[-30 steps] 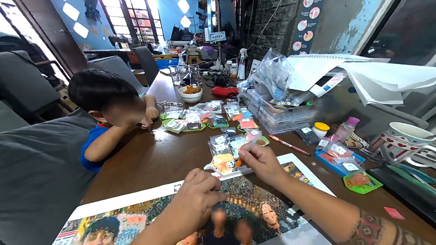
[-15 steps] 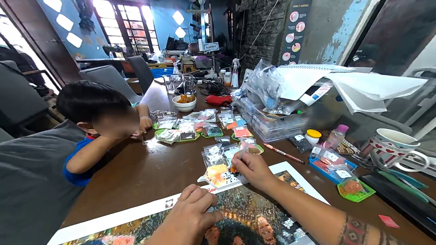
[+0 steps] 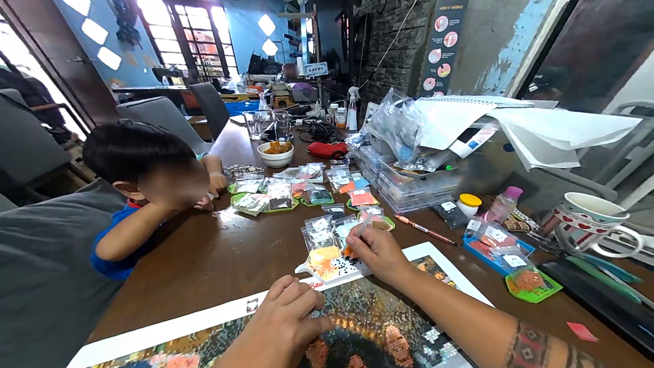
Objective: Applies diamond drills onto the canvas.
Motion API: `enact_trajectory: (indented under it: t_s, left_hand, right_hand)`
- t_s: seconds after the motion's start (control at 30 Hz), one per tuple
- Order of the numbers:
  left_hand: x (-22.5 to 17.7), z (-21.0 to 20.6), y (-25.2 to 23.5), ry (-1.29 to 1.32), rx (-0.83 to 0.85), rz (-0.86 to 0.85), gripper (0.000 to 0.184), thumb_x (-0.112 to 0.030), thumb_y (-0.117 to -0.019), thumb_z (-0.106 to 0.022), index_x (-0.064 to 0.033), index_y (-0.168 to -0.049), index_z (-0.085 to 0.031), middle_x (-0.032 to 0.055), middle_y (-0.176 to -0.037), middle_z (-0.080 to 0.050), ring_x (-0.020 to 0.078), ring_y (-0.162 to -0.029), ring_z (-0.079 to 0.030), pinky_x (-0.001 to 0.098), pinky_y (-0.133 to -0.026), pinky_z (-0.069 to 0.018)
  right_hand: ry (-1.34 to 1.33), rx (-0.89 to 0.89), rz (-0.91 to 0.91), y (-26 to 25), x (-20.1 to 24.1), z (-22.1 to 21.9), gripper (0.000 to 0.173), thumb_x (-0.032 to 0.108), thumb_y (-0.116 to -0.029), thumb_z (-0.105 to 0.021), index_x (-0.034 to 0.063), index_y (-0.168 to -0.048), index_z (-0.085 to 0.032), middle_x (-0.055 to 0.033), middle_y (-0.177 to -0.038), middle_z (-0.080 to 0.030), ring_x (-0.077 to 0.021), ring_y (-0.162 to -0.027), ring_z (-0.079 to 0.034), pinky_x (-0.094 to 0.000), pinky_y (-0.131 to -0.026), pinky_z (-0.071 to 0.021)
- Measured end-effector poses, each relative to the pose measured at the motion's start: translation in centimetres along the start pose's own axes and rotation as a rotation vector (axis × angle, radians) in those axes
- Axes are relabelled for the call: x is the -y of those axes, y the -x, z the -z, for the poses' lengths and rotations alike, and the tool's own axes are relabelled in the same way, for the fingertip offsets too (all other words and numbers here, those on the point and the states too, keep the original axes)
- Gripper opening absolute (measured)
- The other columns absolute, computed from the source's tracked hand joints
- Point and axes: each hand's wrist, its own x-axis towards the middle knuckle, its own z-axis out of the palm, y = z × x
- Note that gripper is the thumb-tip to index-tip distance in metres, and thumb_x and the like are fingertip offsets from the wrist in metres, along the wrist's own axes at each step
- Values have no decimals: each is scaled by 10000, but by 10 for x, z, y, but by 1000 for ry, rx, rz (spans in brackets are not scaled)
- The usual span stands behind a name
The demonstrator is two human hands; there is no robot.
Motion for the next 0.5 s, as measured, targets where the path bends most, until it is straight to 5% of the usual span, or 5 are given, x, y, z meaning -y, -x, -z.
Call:
enact_trajectory:
  t_s: [0.5]
  left_hand:
    - [1, -1, 0, 6, 2, 1, 278, -185, -981, -526, -322, -1010, -766, -26, -972, -676, 188, -996, -621, 394, -996, -429]
  right_hand:
    - [-14, 43, -26, 4, 5, 3, 234, 222, -1044, -547, 67, -906, -655, 31, -668, -575, -6, -588, -534, -174, -566, -451]
